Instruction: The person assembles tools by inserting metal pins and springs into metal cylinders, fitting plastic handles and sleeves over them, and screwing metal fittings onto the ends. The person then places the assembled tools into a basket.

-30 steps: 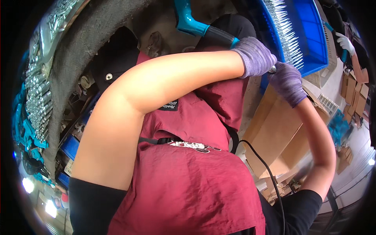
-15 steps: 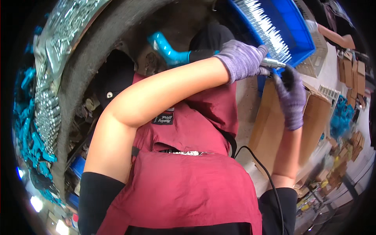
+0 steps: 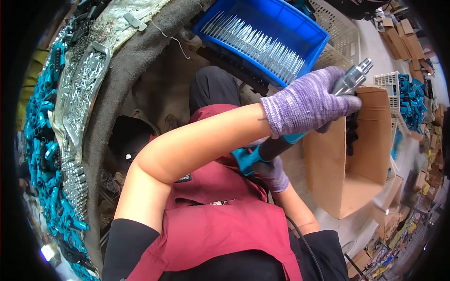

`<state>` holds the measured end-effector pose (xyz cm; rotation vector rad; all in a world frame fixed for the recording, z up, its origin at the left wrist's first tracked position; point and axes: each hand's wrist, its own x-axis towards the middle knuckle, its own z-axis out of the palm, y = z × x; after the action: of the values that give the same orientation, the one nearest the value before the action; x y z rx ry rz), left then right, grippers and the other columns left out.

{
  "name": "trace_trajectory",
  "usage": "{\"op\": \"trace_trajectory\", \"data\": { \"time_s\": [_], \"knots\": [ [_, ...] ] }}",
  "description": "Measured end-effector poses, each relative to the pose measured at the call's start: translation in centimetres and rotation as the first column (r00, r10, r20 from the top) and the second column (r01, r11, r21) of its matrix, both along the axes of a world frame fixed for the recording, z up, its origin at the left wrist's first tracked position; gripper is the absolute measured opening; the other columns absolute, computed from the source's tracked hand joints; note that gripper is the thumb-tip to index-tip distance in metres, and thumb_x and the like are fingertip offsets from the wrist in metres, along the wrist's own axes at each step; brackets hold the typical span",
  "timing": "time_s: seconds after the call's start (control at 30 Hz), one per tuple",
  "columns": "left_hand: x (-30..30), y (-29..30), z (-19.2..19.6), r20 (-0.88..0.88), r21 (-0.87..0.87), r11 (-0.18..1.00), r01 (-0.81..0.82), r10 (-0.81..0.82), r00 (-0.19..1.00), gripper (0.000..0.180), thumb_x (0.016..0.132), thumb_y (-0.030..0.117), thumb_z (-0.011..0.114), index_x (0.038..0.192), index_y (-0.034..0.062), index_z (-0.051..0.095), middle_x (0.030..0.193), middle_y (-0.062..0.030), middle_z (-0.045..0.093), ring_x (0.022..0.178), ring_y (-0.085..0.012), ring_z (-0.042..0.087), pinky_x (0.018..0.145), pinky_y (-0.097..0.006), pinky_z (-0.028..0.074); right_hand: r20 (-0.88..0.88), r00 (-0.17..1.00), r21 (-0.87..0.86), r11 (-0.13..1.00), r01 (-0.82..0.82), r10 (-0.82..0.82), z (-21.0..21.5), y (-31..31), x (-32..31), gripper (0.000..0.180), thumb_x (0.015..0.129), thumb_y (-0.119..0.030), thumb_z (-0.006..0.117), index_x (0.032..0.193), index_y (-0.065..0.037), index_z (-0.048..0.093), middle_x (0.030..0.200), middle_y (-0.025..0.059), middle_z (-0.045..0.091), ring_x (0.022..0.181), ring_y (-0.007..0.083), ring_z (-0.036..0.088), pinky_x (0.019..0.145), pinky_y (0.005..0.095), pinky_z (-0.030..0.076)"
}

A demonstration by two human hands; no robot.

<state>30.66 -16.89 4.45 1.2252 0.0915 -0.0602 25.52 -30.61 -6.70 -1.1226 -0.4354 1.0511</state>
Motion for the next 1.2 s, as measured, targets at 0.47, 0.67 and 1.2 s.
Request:
{"op": "trace_trajectory", "data": {
  "time_s": [0.47, 0.67, 1.2],
  "knots": [
    [-13.7, 15.0, -18.2, -0.118, -0.802, 0.465, -0.374, 0.491, 0.863, 0.044, 0.095, 0.032, 0.034, 0.126, 0.0019, 0.041, 0.103, -0.0083, 0.053, 0.1, -0.0217, 0.049, 0.089, -0.037, 0.04, 0.984, 0.173, -0.088, 0.734, 0.673, -0.042, -20.2, -10.5, 9.6, 0.028, 0.06, -0.028, 0.075, 0.074, -0.011, 0.057, 0.07, 0.0106, 0.057, 0.067, 0.032, 0.054, 0.064, 0.0415, 0.042],
    [-45.0, 34.1, -25.9, 0.084, 0.596, -0.496, 0.631, 0.821, 0.565, 0.047, 0.091, 0.028, 0.028, 0.128, 0.0039, 0.044, 0.134, -0.016, 0.041, 0.124, -0.0265, 0.039, 0.105, -0.038, 0.028, 0.53, 0.824, -0.833, 0.305, 0.461, 0.2, -37.5, -9.6, 8.4, 0.036, 0.068, -0.04, 0.068, 0.081, -0.008, 0.06, 0.084, 0.0163, 0.062, 0.08, 0.0337, 0.06, 0.071, 0.0426, 0.045],
    [-41.7, 36.3, -26.3, -0.447, -0.586, -0.548, 0.597, 0.833, 0.326, 0.043, 0.091, 0.023, 0.034, 0.127, 0.0016, 0.045, 0.132, -0.0187, 0.043, 0.124, -0.0309, 0.038, 0.103, -0.044, 0.03, 0.142, 0.934, -0.983, -0.063, 0.172, 0.329, -41.4, -9.1, 14.2, 0.044, 0.073, -0.042, 0.059, 0.097, -0.006, 0.058, 0.09, 0.0178, 0.064, 0.088, 0.0355, 0.061, 0.077, 0.0455, 0.046]
  ]
}}
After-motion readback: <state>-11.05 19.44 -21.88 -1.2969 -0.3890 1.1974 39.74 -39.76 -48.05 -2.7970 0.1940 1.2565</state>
